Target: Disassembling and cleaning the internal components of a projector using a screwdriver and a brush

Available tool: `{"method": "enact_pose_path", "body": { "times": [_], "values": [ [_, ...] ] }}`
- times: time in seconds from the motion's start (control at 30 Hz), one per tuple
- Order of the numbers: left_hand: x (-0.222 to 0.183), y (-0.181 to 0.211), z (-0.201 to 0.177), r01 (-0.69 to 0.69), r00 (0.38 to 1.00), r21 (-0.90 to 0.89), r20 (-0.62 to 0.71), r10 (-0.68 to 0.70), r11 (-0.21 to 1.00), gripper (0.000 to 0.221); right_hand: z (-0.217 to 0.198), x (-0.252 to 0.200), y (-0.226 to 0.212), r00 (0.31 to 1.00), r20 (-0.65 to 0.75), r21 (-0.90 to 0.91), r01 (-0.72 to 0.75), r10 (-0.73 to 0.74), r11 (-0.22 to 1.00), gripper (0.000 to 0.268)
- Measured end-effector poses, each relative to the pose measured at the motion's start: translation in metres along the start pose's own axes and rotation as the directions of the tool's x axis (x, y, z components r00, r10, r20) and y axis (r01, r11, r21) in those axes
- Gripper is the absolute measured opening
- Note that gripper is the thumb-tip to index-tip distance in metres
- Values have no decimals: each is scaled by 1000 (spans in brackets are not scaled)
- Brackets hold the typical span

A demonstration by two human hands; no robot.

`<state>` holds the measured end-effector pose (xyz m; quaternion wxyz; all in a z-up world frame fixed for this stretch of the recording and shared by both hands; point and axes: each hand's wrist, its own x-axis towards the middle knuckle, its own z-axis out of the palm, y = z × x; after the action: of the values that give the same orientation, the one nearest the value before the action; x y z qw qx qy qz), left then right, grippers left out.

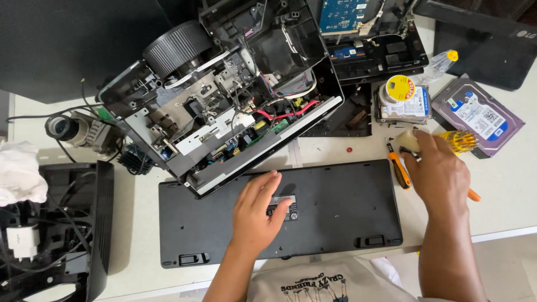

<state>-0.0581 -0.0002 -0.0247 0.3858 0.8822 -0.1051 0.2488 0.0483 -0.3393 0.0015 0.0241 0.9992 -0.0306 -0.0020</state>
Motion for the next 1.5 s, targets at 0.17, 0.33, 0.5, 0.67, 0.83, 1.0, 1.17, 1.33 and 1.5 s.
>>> {"method": "enact_pose_path", "body": {
  "times": [0.17,0.33,0.5,0.67,0.83,1.0,1.17,1.33,1.5],
  "values": [
    [4,-1,1,-3,1000,-41,7,3,999,34,7,2,-22,846,-428,59,376,-317,925,30],
    [11,-1,-7,-10,986,-227,-167,-29,974,34,32,20,-95,673,-406,-72,651,-618,756,12],
    [29,-3,-66,-10,958,-208,-282,-50,978,28,52,42,-116,605,-353,-69,744,-714,665,7],
    [54,-44,-125,0,852,22,-523,12,1000,27,73,47,-109,677,-225,-120,695,-701,709,17],
    [53,-119,-119,188,790,-282,-526,-316,941,41,52,22,-91,733,-279,-98,621,-620,778,22],
    [62,-119,-96,228,771,-559,-396,-498,797,55,34,-18,-85,723,-293,2,655,-626,756,16],
    [29,-144,-84,383,727,-748,-118,-676,542,95,53,-74,-115,522,-465,171,845,-715,506,22],
    [89,-101,-104,648,454,-717,93,-886,257,104,7,-79,-154,392,-558,75,902,-731,426,15],
    [92,-81,-95,540,373,-809,-17,-928,232,97,20,-73,-154,357,-581,55,914,-732,402,20]
  ]
}}
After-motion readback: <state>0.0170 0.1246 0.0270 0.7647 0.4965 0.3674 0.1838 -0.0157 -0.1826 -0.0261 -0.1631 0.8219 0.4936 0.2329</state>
